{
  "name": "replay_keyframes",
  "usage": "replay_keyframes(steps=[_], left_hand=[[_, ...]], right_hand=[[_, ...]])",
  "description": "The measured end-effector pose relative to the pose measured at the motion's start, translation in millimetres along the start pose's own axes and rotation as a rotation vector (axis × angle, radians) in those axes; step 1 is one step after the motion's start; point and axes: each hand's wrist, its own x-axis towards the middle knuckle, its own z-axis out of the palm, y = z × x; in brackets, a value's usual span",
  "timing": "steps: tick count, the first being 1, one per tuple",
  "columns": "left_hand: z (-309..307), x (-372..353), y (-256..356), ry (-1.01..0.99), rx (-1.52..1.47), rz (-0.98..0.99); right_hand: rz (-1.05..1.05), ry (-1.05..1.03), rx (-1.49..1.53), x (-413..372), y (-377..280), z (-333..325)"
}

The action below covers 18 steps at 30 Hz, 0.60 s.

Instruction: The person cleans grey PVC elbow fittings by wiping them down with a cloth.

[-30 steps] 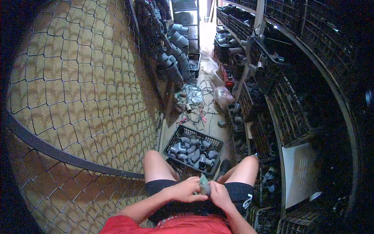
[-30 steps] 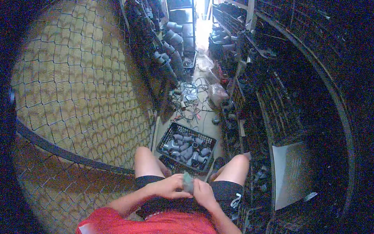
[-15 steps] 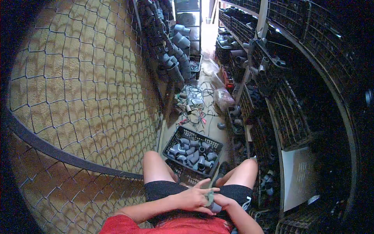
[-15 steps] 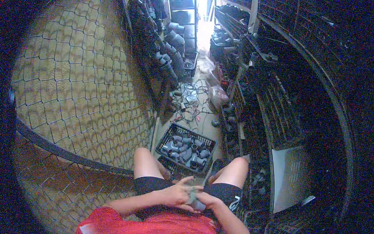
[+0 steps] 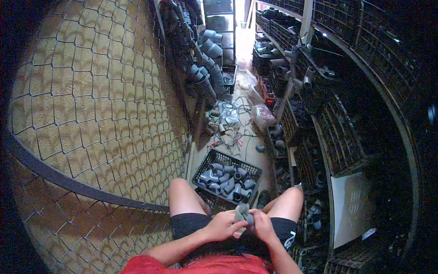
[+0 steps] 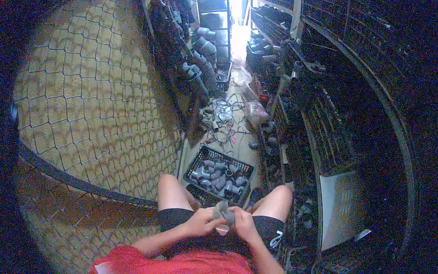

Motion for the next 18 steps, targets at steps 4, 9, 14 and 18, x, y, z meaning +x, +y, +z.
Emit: replay_keyframes(steps=[4,9,14,18], left_hand=[[-5,-7,-9,0.392,-0.409,-0.245],[34,-1,2,0.164,0.114,0.201],[19,18,14,0.263,-0.071,-0.154],[-2,29,-10,0.223,0.294,0.127]], right_hand=[[0.249,0.064,0.895,15,26,-7],[0.058,0.332,0.592,39,-2,7],[0.144,0.368,0.911,29,-37,25],[0.184,0.488,0.758,18,-28,37]])
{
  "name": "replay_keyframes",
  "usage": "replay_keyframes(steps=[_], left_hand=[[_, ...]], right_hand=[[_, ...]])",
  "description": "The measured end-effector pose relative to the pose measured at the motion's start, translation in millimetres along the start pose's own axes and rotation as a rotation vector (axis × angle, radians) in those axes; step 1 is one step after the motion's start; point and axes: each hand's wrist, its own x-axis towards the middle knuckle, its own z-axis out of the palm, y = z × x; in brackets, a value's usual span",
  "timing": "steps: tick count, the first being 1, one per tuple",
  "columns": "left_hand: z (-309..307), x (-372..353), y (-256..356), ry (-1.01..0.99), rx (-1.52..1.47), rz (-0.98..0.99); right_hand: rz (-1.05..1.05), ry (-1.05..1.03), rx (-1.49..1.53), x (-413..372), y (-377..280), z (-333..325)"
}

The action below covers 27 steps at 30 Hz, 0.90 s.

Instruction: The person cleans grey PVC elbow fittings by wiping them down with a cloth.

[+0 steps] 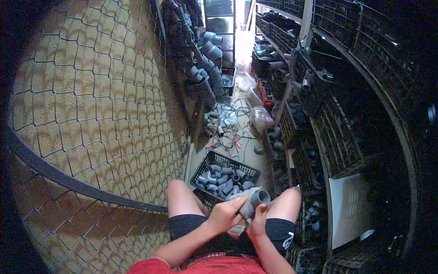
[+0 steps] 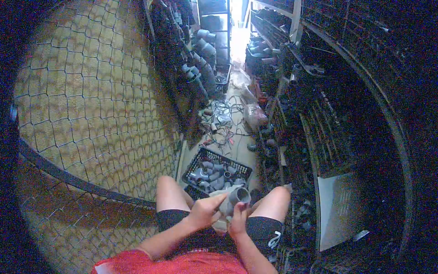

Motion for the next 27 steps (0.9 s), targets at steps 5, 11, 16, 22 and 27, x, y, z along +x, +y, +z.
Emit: replay_keyframes(steps=[5,11,16,22,27], left_hand=[[-1,4,-6,-0.167,0.068,-0.044],[35,-13,-16,-0.349,-0.789,-0.490],[15,-1,-23,-0.314,-0.077,-0.140],[34,-20,-6,-0.531,-0.749,-0.617],[26,-16,-11,-0.481,-0.454,-0.425]], right_hand=[[-0.025,-0.217,0.286,14,-34,5],[-0.355,-0.482,0.505,20,-42,15],[-0.137,-0.077,0.206,18,-69,22],[-0.128,-0.344,0.674,24,-48,4],[-0.092,-0.261,0.167,23,-59,11]])
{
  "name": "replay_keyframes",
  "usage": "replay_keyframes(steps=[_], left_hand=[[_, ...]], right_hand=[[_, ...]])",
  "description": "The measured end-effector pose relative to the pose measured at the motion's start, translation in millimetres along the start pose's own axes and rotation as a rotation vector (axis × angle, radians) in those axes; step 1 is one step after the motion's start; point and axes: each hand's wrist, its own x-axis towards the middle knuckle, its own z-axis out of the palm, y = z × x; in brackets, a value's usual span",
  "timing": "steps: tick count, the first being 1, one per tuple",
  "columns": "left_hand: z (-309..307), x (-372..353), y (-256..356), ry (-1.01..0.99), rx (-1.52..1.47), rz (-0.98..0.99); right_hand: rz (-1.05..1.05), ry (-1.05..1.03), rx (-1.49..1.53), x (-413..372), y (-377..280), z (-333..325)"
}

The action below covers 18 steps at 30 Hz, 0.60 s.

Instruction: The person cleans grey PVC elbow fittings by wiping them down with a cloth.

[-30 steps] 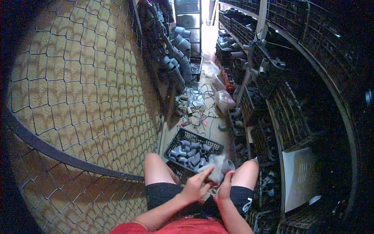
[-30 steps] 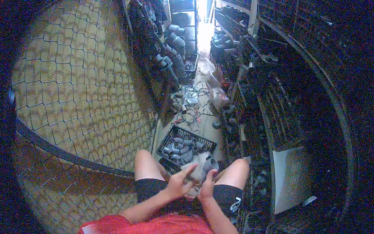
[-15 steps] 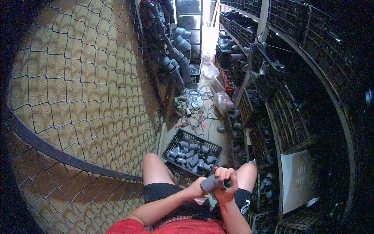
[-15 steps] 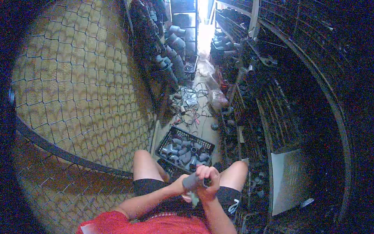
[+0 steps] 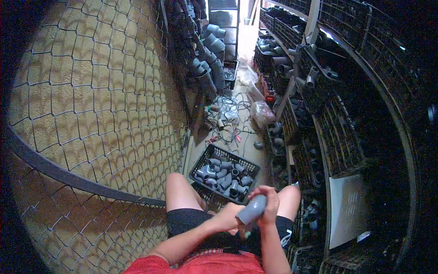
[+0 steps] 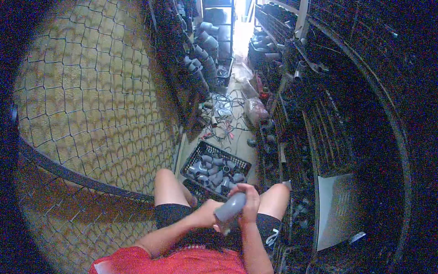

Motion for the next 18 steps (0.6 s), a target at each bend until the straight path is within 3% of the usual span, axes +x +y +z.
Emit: replay_keyframes(steps=[1,3,4,5,6,7,9,10,11,12,13,14,15,17,18], left_hand=[[-16,0,13,0.048,0.414,0.146],[-20,-1,21,0.009,0.647,0.093],[-13,-1,13,0.006,0.639,0.085],[-3,2,-2,-0.008,0.289,0.017],[7,5,-15,-0.020,-0.058,-0.048],[13,7,-19,-0.020,-0.056,-0.048],[32,9,-26,-0.047,-0.715,-0.172],[48,23,-59,0.042,-0.578,0.207],[47,40,-95,-0.097,-0.634,0.005],[36,49,-97,-0.061,-0.575,-0.171],[19,59,-98,-0.025,-0.510,-0.345],[9,67,-111,0.054,-0.456,-0.405],[2,73,-133,0.132,-0.403,-0.467],[-7,84,-200,0.121,-0.347,-0.698],[-7,95,-268,0.082,-0.218,-0.652]], right_hand=[[0.040,0.077,-0.171,-2,-6,11],[-0.068,-0.078,-0.385,4,17,-6],[-0.019,-0.036,-0.377,3,21,-13],[-0.012,-0.035,-0.380,2,22,-14],[-0.139,-0.106,-0.260,4,24,-15],[-0.269,-0.177,-0.136,7,27,-15],[-0.258,-0.188,-0.040,9,27,-17],[-0.437,-0.219,-0.415,14,12,-10],[-0.609,-0.246,-0.796,17,-5,-4],[-0.774,-0.166,-1.026,16,-27,3],[-0.680,-0.050,-0.983,11,-39,-7],[-0.817,0.043,-1.084,10,-64,-23],[-0.927,0.101,-0.931,12,-82,-46],[-1.183,0.303,-1.007,12,-124,-117],[-1.140,0.559,-1.083,5,-154,-132]])
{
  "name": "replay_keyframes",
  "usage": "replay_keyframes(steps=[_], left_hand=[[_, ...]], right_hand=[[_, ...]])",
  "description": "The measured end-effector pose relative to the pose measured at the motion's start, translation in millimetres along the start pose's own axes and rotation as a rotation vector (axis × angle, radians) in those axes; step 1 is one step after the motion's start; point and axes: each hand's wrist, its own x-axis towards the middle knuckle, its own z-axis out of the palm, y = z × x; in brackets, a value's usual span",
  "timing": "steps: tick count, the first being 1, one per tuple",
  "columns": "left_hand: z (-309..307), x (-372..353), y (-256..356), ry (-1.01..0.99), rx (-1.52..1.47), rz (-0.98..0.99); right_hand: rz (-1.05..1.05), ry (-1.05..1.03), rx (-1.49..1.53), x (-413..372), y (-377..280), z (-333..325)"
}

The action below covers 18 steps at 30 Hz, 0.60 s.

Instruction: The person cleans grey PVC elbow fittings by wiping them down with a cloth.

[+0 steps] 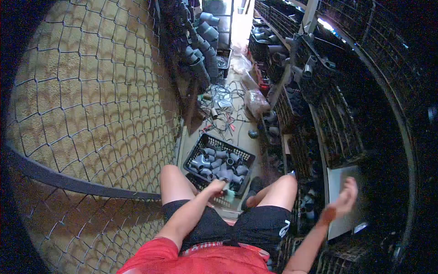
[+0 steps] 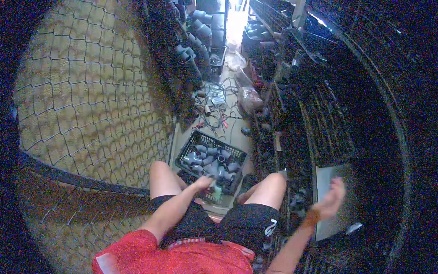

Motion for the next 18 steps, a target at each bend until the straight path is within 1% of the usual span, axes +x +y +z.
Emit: replay_keyframes(steps=[1,2,3,4,6,7,8,9,10,11,12,13,15,16,18], left_hand=[[-2,34,-34,-0.003,0.131,0.051],[-2,-8,12,0.131,-0.195,-0.148],[0,20,-9,0.148,-0.346,-0.114],[-5,32,-18,0.155,-0.353,-0.111],[-8,39,-15,0.155,-0.353,-0.106],[-7,35,-9,0.200,-0.297,0.016],[-9,31,-1,0.251,-0.241,0.141],[-9,14,15,0.251,-0.239,0.141],[-4,-12,38,0.296,-0.179,0.133],[-1,-27,52,0.341,-0.118,0.125],[4,-18,44,0.347,-0.105,0.203],[8,-10,35,0.288,-0.198,0.153],[11,-21,39,0.212,-0.186,0.111],[11,-29,42,0.215,-0.186,0.109],[9,-42,51,0.220,-0.077,0.080]], right_hand=[[-0.015,0.059,-0.148,16,37,-28],[-0.071,0.141,-0.390,33,81,-56],[-0.128,0.226,-0.629,48,122,-82],[-0.133,0.229,-0.639,53,152,-103],[0.064,0.393,-0.775,52,205,-139],[0.063,0.395,-0.782,51,231,-156],[0.148,0.378,-1.049,50,257,-168],[0.239,0.350,-1.314,48,280,-178],[0.243,0.348,-1.315,42,295,-185],[0.183,0.357,-1.361,45,318,-191],[0.121,0.368,-1.405,30,325,-186],[0.056,0.380,-1.445,30,334,-183],[-0.081,0.400,-1.524,33,361,-178],[-0.150,0.408,-1.562,26,370,-180],[-0.289,0.426,-1.634,21,401,-192]])
